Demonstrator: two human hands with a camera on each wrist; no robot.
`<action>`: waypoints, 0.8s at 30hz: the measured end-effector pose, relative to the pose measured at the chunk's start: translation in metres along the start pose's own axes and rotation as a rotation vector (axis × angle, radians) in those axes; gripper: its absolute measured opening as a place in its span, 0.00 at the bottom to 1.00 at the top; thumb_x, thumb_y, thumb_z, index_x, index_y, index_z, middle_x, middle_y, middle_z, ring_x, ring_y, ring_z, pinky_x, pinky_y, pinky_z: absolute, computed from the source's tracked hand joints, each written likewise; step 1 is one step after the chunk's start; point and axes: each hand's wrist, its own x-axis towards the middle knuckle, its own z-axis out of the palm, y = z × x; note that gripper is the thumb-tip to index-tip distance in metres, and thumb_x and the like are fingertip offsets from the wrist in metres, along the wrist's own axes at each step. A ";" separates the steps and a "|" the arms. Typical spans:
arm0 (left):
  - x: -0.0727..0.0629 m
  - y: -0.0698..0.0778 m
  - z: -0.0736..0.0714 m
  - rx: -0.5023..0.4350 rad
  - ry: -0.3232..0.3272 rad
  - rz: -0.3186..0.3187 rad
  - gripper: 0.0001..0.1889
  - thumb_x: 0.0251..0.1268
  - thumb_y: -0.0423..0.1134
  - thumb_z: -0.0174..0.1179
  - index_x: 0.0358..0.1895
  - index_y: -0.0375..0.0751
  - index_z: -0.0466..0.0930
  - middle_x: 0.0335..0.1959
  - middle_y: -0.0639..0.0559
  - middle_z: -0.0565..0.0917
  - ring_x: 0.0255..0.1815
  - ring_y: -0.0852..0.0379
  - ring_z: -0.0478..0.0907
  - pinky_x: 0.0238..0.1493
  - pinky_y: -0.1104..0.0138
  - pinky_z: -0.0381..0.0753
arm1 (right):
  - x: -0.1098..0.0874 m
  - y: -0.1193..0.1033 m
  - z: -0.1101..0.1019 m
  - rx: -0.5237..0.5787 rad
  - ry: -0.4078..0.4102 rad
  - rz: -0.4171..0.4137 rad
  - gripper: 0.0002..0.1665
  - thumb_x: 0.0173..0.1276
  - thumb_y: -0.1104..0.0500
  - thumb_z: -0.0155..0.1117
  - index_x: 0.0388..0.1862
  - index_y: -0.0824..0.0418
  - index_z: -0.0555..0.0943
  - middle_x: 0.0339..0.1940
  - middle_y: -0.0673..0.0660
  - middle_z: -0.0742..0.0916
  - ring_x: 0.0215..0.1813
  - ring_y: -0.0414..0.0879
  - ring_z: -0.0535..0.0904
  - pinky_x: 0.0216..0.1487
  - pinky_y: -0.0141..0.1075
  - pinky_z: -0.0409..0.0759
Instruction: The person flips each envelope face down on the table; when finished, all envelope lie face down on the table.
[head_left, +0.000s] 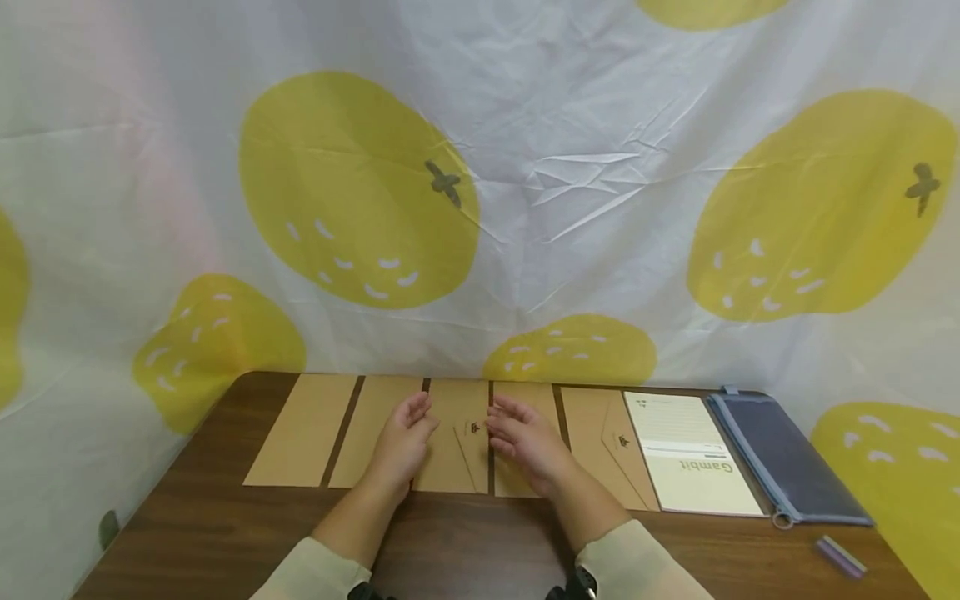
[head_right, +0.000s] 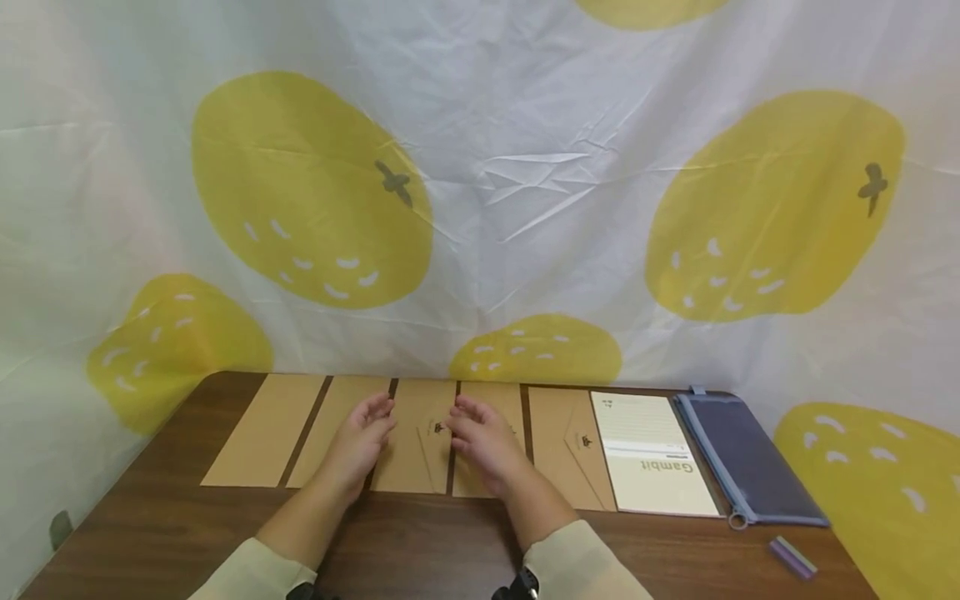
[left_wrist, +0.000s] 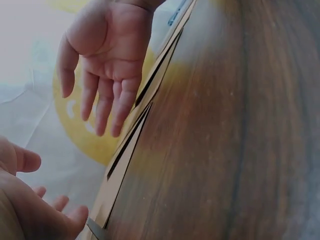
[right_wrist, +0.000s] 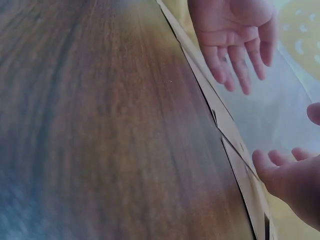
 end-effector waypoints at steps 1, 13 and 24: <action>0.000 -0.001 -0.001 0.012 0.000 -0.007 0.32 0.81 0.37 0.54 0.83 0.37 0.60 0.84 0.38 0.66 0.85 0.35 0.62 0.85 0.39 0.61 | 0.000 0.000 0.000 0.007 0.001 0.003 0.40 0.83 0.64 0.55 0.86 0.73 0.52 0.85 0.76 0.62 0.86 0.72 0.60 0.85 0.60 0.63; -0.004 -0.004 -0.004 0.085 -0.053 -0.021 0.34 0.78 0.39 0.57 0.83 0.36 0.59 0.84 0.33 0.64 0.85 0.31 0.59 0.84 0.38 0.62 | -0.003 0.002 -0.002 0.048 -0.020 0.042 0.41 0.83 0.63 0.53 0.86 0.73 0.49 0.87 0.79 0.56 0.87 0.74 0.54 0.86 0.62 0.59; -0.002 -0.004 -0.011 0.112 -0.067 -0.034 0.34 0.79 0.41 0.58 0.82 0.35 0.60 0.83 0.31 0.65 0.84 0.30 0.62 0.82 0.37 0.66 | -0.003 -0.002 -0.003 0.043 -0.015 0.057 0.38 0.85 0.63 0.51 0.86 0.74 0.51 0.83 0.80 0.63 0.85 0.74 0.59 0.85 0.60 0.63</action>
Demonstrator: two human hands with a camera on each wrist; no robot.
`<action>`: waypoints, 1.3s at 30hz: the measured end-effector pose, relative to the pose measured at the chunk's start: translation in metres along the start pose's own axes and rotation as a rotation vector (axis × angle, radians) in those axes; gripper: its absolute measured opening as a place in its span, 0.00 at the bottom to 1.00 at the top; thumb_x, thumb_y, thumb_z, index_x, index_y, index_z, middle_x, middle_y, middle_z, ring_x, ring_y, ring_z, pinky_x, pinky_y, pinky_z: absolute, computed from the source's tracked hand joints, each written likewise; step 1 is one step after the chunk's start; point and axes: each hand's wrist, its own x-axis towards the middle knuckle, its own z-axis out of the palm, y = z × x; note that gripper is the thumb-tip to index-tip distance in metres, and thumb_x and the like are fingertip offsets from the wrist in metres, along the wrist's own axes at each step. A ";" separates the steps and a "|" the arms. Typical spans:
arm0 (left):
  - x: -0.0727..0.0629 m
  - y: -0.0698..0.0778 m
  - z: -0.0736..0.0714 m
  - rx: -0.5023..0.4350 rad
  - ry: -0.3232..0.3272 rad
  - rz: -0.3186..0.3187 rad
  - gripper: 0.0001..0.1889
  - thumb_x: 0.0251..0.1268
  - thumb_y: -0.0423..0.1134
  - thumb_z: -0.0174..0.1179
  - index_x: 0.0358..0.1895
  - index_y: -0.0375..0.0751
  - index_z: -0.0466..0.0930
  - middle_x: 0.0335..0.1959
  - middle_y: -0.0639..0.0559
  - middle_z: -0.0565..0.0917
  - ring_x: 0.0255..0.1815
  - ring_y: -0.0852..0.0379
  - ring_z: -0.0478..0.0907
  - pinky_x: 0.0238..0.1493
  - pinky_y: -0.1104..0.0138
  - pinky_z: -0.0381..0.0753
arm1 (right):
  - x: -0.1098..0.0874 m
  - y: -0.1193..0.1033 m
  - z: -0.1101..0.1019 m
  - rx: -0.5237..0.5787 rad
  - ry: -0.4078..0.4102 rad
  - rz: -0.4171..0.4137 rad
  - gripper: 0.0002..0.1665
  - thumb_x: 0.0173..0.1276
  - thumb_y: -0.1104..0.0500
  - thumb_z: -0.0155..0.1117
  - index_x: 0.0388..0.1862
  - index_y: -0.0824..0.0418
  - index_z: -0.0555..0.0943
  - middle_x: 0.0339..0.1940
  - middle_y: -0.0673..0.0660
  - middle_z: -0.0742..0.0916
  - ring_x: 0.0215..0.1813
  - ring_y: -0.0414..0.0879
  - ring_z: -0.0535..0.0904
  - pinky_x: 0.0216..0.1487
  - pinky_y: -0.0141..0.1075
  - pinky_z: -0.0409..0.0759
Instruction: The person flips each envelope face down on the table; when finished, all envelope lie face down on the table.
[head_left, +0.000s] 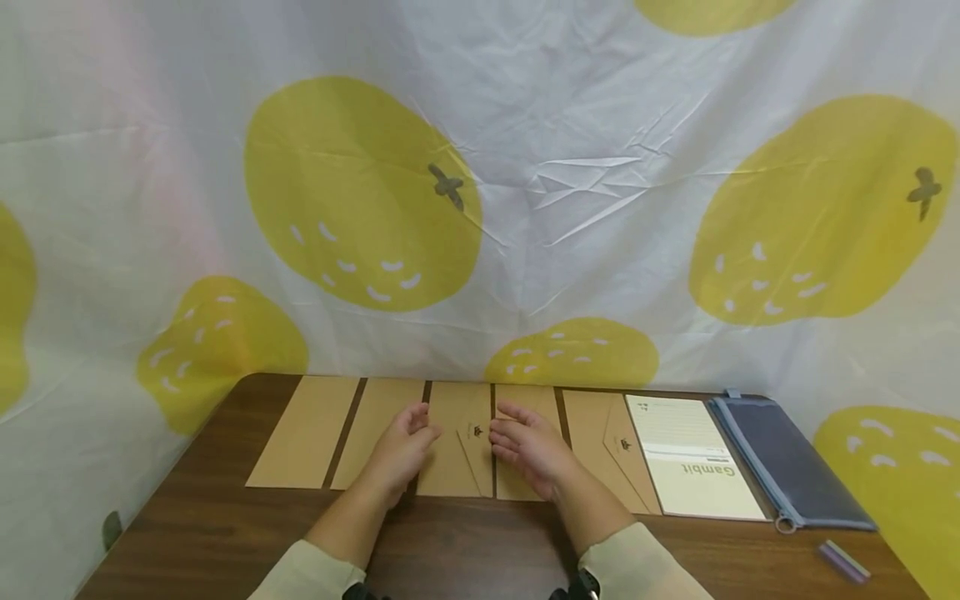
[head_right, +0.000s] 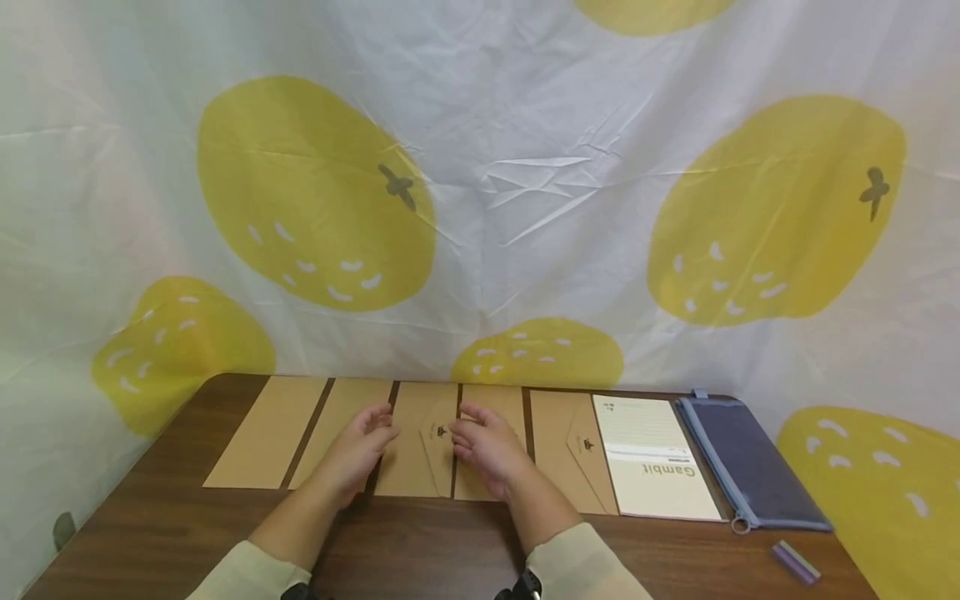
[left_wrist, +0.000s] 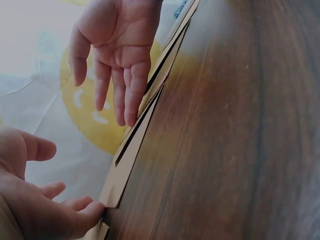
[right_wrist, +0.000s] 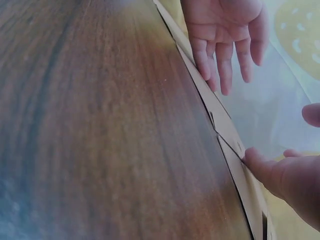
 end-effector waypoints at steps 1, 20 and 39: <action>0.000 0.000 -0.001 0.000 -0.006 0.001 0.34 0.79 0.42 0.58 0.82 0.35 0.61 0.82 0.30 0.65 0.83 0.29 0.63 0.81 0.37 0.66 | 0.000 0.000 -0.001 0.001 -0.004 -0.002 0.38 0.85 0.63 0.51 0.85 0.74 0.51 0.83 0.81 0.63 0.85 0.74 0.59 0.85 0.60 0.63; -0.001 0.001 0.005 0.066 -0.089 0.020 0.32 0.79 0.46 0.60 0.79 0.37 0.68 0.79 0.32 0.71 0.81 0.31 0.67 0.80 0.38 0.69 | 0.005 0.001 -0.010 -0.038 -0.037 -0.040 0.40 0.77 0.69 0.58 0.83 0.76 0.57 0.83 0.75 0.66 0.63 0.45 0.79 0.63 0.32 0.82; 0.001 0.011 0.021 0.044 -0.098 0.030 0.33 0.78 0.53 0.62 0.78 0.41 0.70 0.77 0.36 0.75 0.77 0.36 0.72 0.74 0.40 0.76 | -0.001 -0.005 0.010 -0.029 -0.137 -0.016 0.45 0.79 0.64 0.62 0.89 0.53 0.56 0.81 0.71 0.70 0.56 0.44 0.82 0.58 0.37 0.84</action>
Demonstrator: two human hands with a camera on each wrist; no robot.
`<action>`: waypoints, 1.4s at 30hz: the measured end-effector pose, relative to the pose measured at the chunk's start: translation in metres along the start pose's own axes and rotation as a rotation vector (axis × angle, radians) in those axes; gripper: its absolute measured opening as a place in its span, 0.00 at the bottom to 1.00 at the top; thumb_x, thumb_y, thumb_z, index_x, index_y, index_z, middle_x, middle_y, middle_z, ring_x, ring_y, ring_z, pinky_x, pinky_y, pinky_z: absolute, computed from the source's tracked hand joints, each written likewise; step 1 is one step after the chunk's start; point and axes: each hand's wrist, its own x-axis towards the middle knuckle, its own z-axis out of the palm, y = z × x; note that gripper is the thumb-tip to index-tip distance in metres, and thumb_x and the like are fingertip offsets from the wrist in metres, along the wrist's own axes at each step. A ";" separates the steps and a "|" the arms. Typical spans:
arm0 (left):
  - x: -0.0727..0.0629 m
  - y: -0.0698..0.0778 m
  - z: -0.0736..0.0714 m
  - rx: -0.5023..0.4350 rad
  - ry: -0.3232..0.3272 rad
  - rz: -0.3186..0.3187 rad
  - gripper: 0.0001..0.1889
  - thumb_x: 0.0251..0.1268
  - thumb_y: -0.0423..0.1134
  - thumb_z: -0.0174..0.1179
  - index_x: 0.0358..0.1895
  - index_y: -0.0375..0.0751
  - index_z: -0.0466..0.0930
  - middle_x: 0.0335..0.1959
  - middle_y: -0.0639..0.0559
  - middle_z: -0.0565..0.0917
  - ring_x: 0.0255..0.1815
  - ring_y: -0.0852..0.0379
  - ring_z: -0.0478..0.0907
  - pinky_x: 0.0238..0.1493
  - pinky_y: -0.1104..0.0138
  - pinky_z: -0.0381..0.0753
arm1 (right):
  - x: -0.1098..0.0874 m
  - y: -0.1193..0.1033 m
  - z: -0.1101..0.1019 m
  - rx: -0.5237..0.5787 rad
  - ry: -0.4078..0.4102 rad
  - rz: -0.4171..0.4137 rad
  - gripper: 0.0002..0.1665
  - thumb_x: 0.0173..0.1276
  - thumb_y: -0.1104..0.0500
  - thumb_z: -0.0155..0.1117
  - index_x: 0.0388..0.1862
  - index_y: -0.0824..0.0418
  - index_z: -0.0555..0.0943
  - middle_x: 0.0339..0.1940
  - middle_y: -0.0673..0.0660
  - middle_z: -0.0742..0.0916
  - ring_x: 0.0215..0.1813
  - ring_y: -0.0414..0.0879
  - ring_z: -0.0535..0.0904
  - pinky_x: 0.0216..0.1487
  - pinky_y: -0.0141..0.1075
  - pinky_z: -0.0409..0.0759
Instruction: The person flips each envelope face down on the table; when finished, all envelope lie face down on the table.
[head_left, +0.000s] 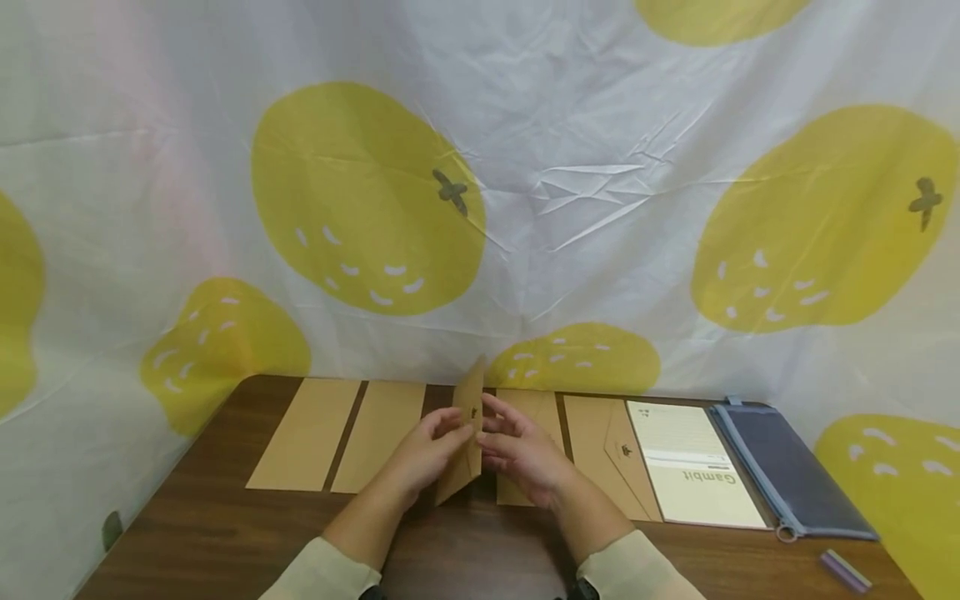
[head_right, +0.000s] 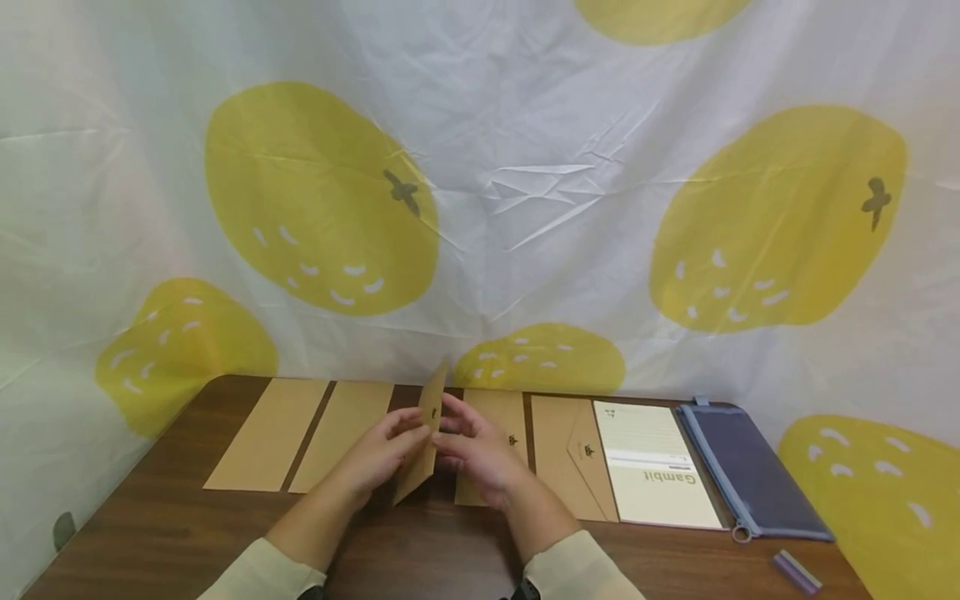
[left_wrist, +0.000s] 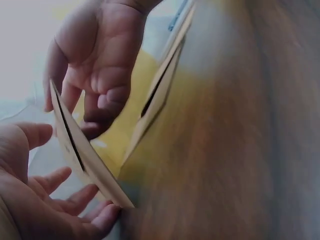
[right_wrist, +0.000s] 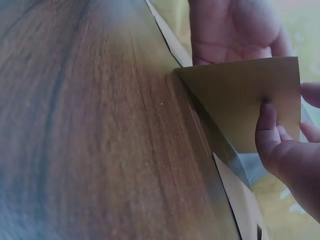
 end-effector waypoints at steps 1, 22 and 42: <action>0.001 0.001 0.002 -0.010 0.001 0.002 0.33 0.78 0.55 0.62 0.78 0.43 0.71 0.77 0.37 0.76 0.77 0.36 0.73 0.74 0.40 0.76 | 0.000 0.000 0.001 0.002 -0.002 0.002 0.45 0.79 0.64 0.62 0.89 0.52 0.56 0.79 0.71 0.71 0.55 0.43 0.83 0.58 0.37 0.84; 0.004 0.010 0.006 -0.270 -0.053 -0.014 0.27 0.81 0.45 0.59 0.79 0.51 0.71 0.77 0.40 0.74 0.67 0.42 0.80 0.55 0.53 0.88 | -0.003 -0.002 0.006 -0.055 -0.077 0.016 0.42 0.83 0.55 0.61 0.89 0.44 0.56 0.83 0.68 0.66 0.64 0.50 0.81 0.60 0.39 0.81; 0.005 0.015 -0.007 -0.207 0.189 0.029 0.23 0.75 0.32 0.55 0.71 0.45 0.80 0.73 0.45 0.80 0.78 0.44 0.71 0.77 0.46 0.71 | -0.005 0.007 0.004 -0.041 -0.024 0.102 0.43 0.84 0.56 0.55 0.88 0.67 0.50 0.84 0.74 0.67 0.84 0.68 0.65 0.83 0.57 0.69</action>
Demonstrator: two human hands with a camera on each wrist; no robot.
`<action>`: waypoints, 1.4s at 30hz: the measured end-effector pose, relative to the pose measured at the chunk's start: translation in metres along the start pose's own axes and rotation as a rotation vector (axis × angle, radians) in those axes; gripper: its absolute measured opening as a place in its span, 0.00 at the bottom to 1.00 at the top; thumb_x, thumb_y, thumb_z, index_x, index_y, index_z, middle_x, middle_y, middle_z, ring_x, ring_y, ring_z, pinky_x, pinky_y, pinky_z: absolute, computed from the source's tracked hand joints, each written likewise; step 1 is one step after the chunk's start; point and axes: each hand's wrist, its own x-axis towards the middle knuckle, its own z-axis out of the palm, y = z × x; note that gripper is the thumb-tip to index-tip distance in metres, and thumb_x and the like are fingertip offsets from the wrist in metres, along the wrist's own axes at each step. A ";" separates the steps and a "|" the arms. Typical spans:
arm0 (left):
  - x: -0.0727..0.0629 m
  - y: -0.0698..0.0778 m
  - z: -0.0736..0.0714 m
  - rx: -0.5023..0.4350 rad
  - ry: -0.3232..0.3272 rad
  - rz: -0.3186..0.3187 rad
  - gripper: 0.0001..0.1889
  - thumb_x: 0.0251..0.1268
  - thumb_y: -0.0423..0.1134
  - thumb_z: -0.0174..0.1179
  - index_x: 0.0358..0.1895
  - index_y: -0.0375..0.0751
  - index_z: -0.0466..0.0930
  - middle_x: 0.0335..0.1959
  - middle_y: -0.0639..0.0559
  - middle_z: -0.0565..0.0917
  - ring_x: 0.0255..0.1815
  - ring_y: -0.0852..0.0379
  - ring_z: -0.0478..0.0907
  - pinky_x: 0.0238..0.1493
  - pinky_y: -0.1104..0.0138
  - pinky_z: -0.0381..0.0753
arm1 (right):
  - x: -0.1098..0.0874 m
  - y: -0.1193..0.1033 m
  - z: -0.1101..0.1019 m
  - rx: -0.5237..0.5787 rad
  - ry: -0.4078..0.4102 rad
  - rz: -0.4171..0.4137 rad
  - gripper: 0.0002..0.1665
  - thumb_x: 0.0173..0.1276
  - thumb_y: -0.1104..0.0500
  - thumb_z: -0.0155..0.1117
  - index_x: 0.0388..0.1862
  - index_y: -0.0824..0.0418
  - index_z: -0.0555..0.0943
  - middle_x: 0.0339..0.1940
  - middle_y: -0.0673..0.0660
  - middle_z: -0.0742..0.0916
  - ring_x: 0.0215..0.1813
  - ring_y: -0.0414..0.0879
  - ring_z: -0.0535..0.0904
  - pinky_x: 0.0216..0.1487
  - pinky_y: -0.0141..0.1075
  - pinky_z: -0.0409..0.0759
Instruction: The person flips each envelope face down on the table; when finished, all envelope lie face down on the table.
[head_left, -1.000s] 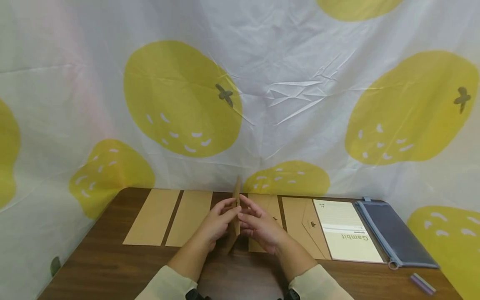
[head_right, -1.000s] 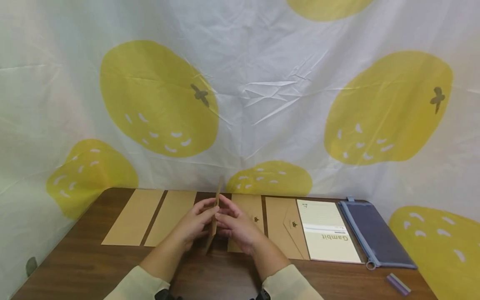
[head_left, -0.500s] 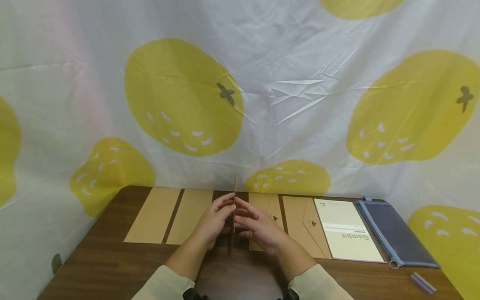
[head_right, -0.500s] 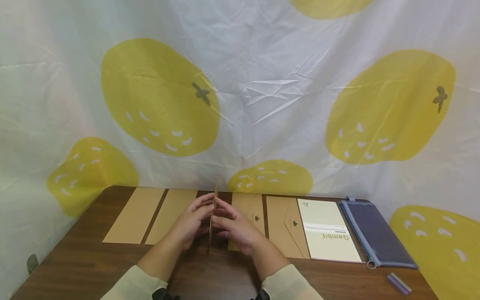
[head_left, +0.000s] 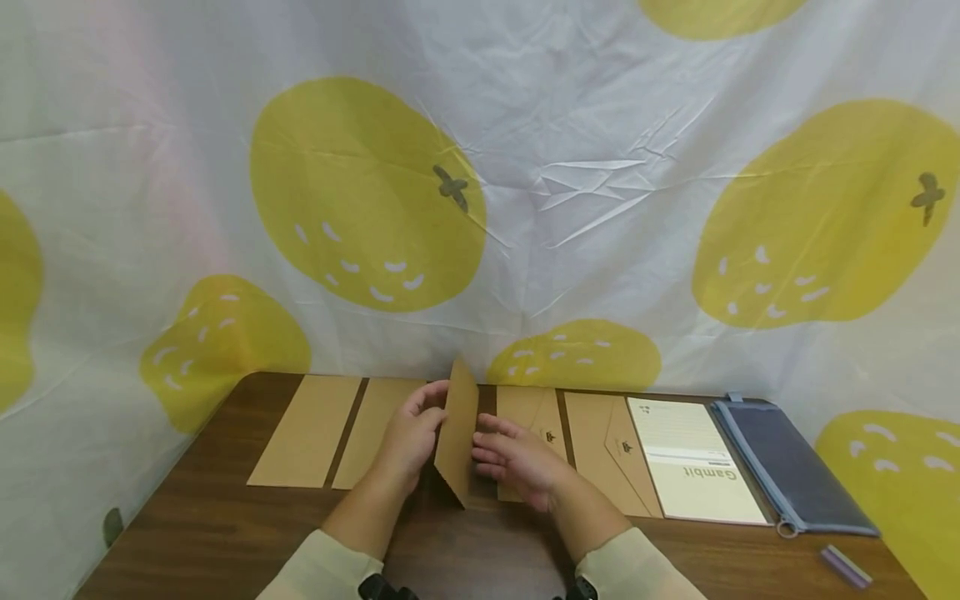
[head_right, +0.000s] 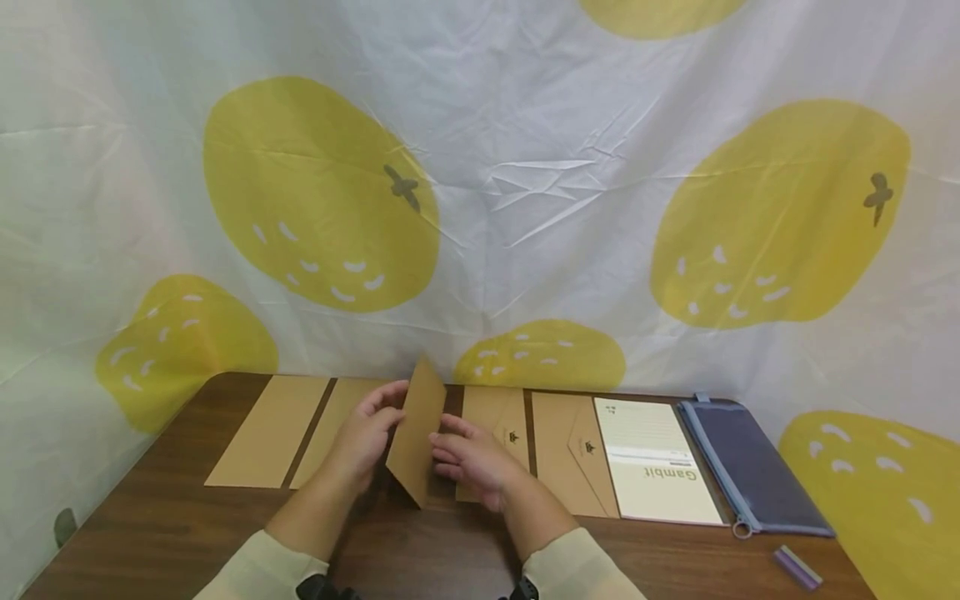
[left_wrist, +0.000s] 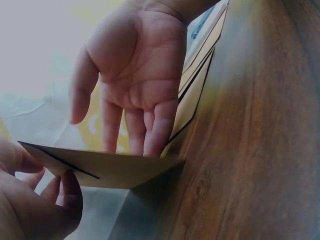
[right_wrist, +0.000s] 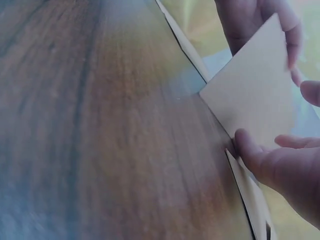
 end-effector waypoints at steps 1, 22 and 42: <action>0.001 0.000 -0.001 0.000 0.011 0.011 0.24 0.74 0.30 0.55 0.71 0.44 0.79 0.73 0.43 0.79 0.78 0.43 0.70 0.78 0.46 0.71 | 0.000 0.000 -0.001 0.003 0.006 -0.006 0.42 0.85 0.56 0.54 0.88 0.69 0.50 0.84 0.75 0.66 0.85 0.68 0.63 0.84 0.58 0.68; 0.014 -0.021 -0.022 0.255 0.029 -0.029 0.33 0.68 0.24 0.52 0.78 0.35 0.68 0.75 0.33 0.77 0.78 0.32 0.72 0.61 0.54 0.85 | 0.000 -0.004 -0.010 0.068 0.111 -0.036 0.42 0.84 0.60 0.52 0.87 0.74 0.48 0.81 0.80 0.66 0.84 0.71 0.63 0.87 0.58 0.62; 0.003 -0.015 -0.011 0.449 -0.053 0.002 0.33 0.75 0.39 0.56 0.81 0.37 0.65 0.81 0.33 0.70 0.82 0.32 0.67 0.83 0.41 0.66 | 0.001 -0.007 -0.022 0.048 0.163 -0.091 0.37 0.85 0.60 0.50 0.85 0.73 0.55 0.82 0.78 0.67 0.83 0.70 0.66 0.84 0.57 0.67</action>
